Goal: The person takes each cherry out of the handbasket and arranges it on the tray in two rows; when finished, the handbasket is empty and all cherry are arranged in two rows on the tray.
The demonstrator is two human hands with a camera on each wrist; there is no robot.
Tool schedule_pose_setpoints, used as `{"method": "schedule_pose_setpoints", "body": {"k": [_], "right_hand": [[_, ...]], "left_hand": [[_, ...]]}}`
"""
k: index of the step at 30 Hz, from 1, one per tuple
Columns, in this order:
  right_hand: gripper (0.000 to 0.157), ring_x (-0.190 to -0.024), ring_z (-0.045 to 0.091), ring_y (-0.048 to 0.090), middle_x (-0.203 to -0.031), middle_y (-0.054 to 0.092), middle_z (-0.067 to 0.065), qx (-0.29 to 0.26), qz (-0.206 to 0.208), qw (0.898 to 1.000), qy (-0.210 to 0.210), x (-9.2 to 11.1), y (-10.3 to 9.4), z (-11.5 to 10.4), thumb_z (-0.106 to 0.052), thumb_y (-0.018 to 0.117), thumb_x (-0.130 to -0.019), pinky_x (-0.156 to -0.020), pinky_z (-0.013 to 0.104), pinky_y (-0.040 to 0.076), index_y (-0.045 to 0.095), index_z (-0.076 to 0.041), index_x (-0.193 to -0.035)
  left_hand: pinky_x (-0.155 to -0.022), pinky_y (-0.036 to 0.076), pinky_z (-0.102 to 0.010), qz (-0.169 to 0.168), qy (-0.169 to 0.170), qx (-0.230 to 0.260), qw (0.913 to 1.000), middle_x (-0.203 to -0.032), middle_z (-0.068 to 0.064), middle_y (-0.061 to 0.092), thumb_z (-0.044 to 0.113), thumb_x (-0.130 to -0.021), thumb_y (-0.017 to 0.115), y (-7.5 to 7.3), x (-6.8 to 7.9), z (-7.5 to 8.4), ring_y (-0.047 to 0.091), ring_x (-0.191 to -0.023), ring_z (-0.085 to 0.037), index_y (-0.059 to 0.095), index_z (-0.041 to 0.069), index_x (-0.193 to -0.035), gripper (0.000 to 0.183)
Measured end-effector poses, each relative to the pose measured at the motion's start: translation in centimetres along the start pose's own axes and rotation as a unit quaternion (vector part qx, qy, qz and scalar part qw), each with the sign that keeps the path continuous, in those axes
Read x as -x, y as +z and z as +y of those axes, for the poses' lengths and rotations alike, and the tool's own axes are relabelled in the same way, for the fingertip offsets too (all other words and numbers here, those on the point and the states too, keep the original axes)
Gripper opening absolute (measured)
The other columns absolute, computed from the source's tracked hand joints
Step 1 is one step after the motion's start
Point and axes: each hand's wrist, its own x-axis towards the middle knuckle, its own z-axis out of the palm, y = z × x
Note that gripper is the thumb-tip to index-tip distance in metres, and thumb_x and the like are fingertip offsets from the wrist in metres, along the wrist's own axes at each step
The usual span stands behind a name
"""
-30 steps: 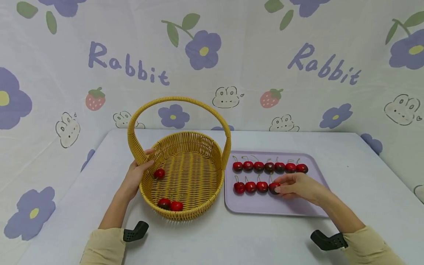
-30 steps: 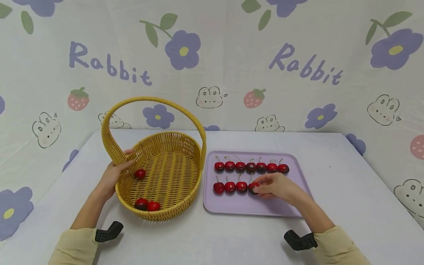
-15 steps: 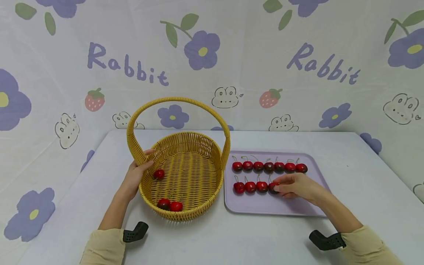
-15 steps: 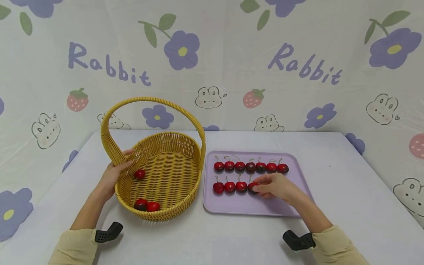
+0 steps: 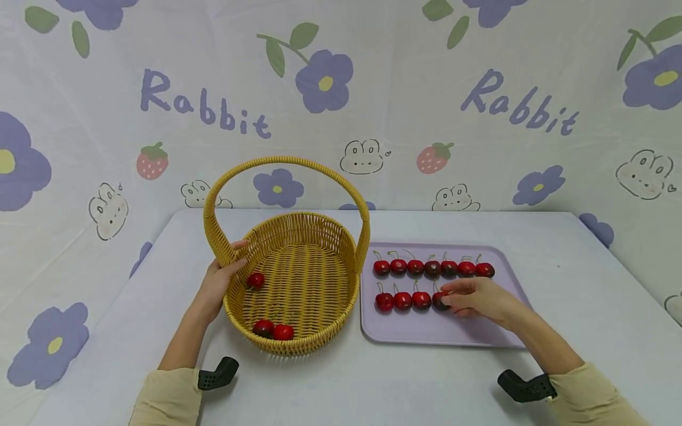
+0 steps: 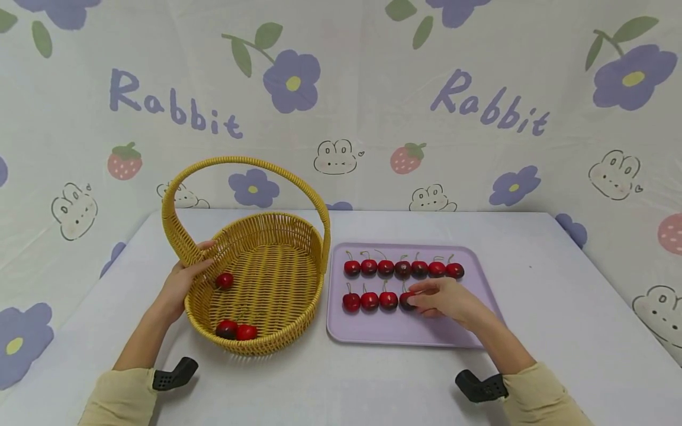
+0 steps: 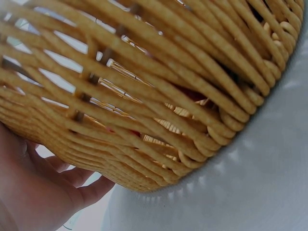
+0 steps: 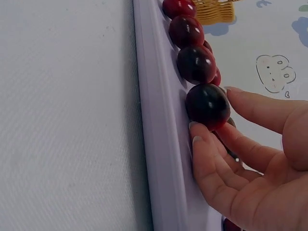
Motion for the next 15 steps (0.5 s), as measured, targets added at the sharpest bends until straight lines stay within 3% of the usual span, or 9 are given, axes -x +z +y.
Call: {"method": "schedule_pose_setpoints", "body": {"k": [10, 15], "right_hand": [[0.045, -0.082, 0.018, 0.064, -0.1, 0.064, 0.007, -0.04, -0.01, 0.999, -0.003, 0.11, -0.6, 0.38, -0.018, 0.059, -0.096, -0.075, 0.031, 0.053, 0.048, 0.015, -0.125], [0.044, -0.086, 0.021, 0.063, -0.107, 0.063, 0.012, -0.042, -0.017, 0.999, -0.005, 0.11, -0.5, 0.31, -0.014, 0.059, -0.095, -0.078, 0.033, 0.053, 0.047, 0.016, -0.125]], "left_hand": [[-0.108, 0.019, -0.048, -0.002, 0.006, -0.007, 1.0, -0.146, -0.019, 0.032, 0.013, -0.102, 0.04, 0.02, -0.05, 0.0, 0.032, -0.131, -0.034, 0.031, 0.006, -0.146, 0.046], [-0.108, 0.019, -0.048, -0.001, 0.006, -0.003, 1.0, -0.146, -0.02, 0.032, 0.012, -0.102, 0.04, 0.04, -0.05, -0.06, 0.032, -0.131, -0.034, 0.031, 0.006, -0.146, 0.046]]}}
